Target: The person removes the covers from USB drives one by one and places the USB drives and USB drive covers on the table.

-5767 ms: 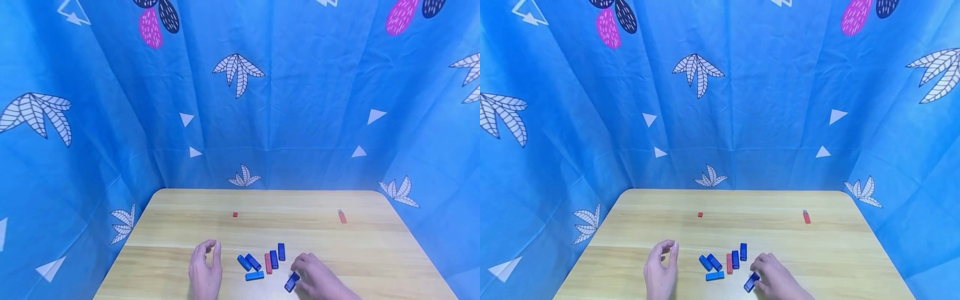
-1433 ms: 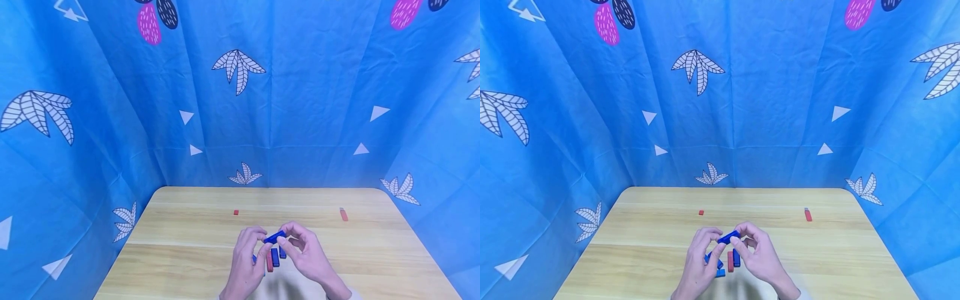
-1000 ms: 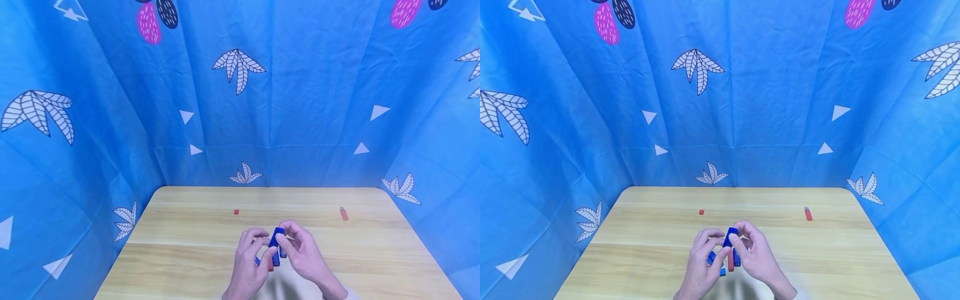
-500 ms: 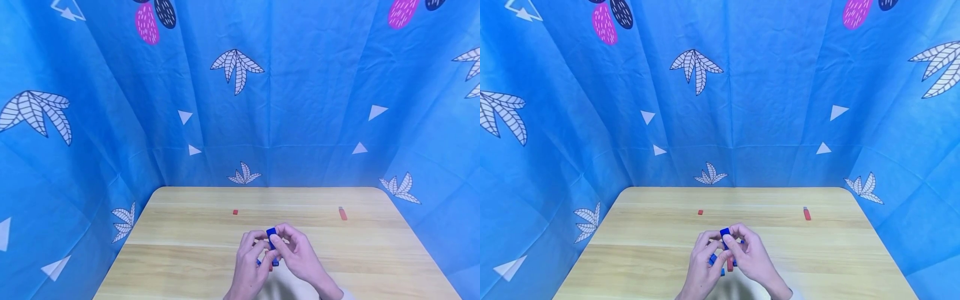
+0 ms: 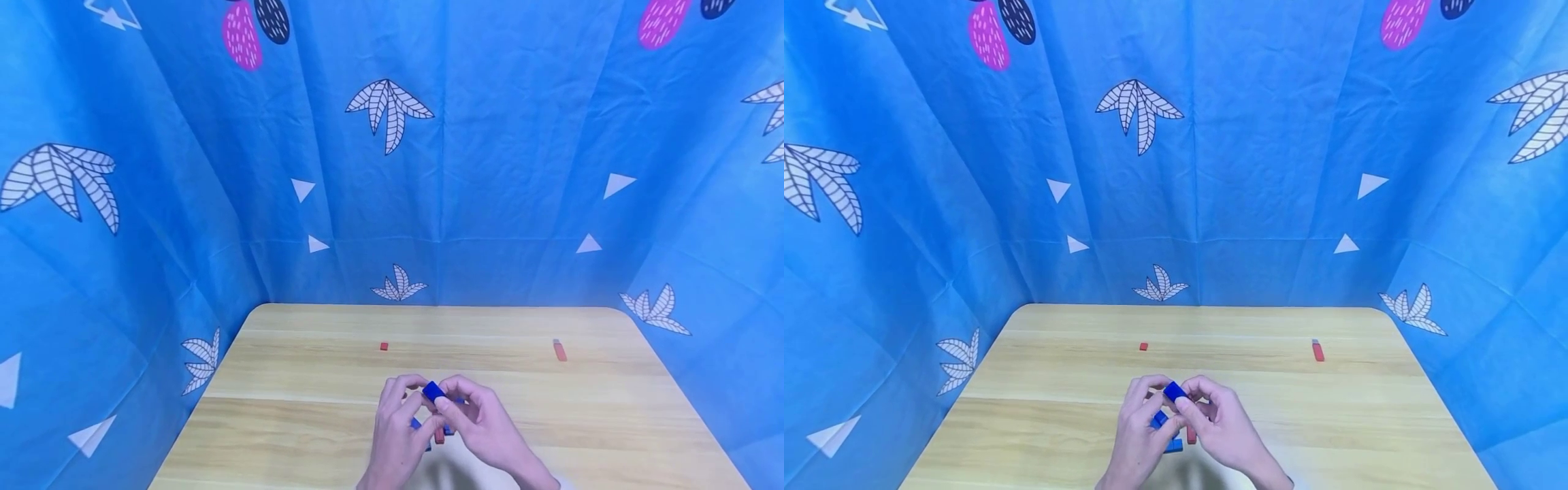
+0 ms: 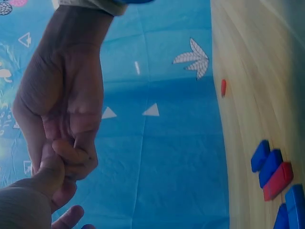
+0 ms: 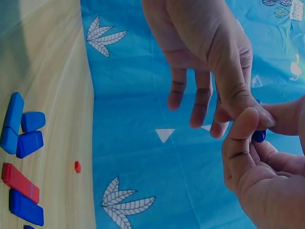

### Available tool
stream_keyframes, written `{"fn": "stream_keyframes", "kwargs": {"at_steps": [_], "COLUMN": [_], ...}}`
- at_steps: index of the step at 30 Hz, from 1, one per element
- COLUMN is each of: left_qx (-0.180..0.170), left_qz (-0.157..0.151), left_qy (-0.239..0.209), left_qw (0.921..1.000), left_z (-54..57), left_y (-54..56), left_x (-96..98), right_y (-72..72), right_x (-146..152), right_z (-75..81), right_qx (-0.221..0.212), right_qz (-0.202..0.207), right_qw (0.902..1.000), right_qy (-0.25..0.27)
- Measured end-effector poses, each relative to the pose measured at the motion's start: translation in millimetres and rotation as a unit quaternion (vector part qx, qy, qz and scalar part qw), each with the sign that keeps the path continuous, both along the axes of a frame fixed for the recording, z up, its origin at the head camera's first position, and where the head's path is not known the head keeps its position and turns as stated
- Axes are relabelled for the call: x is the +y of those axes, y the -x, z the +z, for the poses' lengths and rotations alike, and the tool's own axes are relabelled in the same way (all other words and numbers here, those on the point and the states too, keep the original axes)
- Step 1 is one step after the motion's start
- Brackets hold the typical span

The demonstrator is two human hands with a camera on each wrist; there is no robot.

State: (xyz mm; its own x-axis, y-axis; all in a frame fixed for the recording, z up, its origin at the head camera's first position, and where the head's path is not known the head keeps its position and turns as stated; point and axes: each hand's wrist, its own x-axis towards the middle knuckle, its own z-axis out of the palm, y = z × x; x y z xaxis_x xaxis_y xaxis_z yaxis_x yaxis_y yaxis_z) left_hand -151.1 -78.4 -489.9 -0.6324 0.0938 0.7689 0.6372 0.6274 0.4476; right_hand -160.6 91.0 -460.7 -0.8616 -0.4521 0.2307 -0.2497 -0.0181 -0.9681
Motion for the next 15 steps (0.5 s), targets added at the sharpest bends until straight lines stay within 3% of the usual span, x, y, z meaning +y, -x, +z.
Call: {"fn": "stream_keyframes", "kwargs": {"at_steps": [4,7,12,15], "left_qx": [-0.011,-0.021,-0.084,-0.126], "left_qz": [-0.006,-0.031,-0.083,-0.103], "left_qy": [0.003,0.007,0.031,0.016], "left_qw": [0.9999,0.9993,0.9925,0.9866], "left_z": [-0.3,0.3,2.3,3.1], "left_y": [0.4,1.2,-1.8,-4.5], "left_x": [-3.2,-5.8,-11.6,-12.6], "right_y": [-1.5,-2.0,-2.9,-3.2], "right_x": [1,1,2,3], "right_z": [-0.6,-1.3,-1.8,-2.6], "right_qx": [0.0,0.005,0.008,0.019], "right_qz": [0.011,0.012,0.022,0.017], "right_qw": [0.9999,0.9999,0.9997,0.9996], "right_qy": [0.0,0.002,0.005,-0.008]}}
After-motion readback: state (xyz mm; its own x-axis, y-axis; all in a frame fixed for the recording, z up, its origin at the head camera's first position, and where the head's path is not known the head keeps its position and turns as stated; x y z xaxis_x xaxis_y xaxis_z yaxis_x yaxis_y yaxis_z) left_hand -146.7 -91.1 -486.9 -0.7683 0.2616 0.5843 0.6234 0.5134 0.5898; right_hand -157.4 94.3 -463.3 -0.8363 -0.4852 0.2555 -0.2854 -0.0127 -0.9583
